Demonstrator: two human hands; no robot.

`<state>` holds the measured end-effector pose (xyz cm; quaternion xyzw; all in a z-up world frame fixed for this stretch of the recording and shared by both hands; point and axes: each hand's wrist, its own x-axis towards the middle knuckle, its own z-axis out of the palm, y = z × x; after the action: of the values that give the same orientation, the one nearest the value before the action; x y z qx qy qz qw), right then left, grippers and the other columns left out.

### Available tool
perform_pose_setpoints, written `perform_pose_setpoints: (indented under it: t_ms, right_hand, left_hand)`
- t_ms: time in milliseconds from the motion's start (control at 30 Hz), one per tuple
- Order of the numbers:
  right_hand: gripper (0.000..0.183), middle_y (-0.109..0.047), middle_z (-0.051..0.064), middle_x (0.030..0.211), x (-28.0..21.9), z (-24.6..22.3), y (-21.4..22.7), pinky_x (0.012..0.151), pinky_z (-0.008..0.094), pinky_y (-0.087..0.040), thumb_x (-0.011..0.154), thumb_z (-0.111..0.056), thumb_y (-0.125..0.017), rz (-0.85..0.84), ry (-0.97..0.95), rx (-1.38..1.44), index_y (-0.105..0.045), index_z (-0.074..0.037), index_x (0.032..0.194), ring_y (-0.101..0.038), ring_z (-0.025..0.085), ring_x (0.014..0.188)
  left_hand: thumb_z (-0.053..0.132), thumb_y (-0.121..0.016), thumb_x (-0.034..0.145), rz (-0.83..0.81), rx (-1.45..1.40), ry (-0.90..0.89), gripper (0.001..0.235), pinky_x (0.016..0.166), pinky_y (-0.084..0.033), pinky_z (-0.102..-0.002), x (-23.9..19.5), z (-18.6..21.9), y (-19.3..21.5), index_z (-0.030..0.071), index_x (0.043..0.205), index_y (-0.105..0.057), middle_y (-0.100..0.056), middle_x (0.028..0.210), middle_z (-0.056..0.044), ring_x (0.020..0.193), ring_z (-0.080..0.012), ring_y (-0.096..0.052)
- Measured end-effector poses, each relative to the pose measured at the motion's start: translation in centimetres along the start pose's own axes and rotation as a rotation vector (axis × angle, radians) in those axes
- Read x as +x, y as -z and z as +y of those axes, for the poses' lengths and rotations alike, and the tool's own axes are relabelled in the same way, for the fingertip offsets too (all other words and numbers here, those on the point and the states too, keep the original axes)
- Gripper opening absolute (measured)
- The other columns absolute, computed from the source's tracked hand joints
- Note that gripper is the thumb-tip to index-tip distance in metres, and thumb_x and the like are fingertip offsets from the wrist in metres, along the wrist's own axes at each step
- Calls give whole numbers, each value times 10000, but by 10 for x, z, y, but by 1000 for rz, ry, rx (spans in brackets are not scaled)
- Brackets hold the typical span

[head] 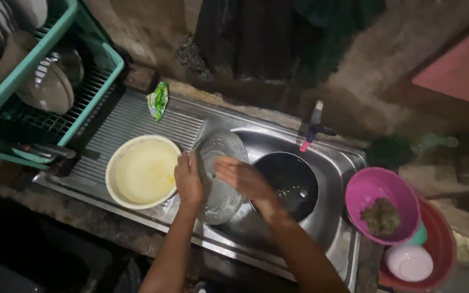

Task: The person pours liquid from a large pot into a smaller pot on the stove. Then, they wash a metal pot lid with a sponge and soap at the sink, rinse it under running water, and place it into a red basin.

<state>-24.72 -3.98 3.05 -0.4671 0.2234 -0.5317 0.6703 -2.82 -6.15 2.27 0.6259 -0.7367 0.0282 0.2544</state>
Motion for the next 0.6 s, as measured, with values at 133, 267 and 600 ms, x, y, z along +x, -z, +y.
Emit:
perform_pose_setpoints:
  t_ms: [133,267,600]
  right_hand:
    - [410,-639,90,1349,24,48,1,1080,341,-478,959,-99,-604,351,-219,294,-595,-3,1357,-558,218,1303]
    - [366,-612,111,1263,-33,109,70,974,359,-473,1022,-78,-620,774,-238,-73,-571,33,1368,-559,236,1147]
    - [234,-690,86,1088,-98,70,112,888,340,-515,935,-129,-617,863,-357,-393,-677,-46,1145,-636,224,1016]
  left_hand:
    - [200,-736,693,-203,-11,-9,740,1138,-291,-597,20,2,-4,-16,1368,-524,-451,1491,-234,1415,-425,-373]
    - [160,-744,711,-168,-36,-37,720,1155,-287,-582,31,5,10,-1,1386,-552,-458,1501,-232,1422,-433,-377]
    - [19,-637,853,-237,-446,134,415,914,-535,-407,-6,21,-41,80,1258,-707,-690,1171,-178,1069,-343,-654]
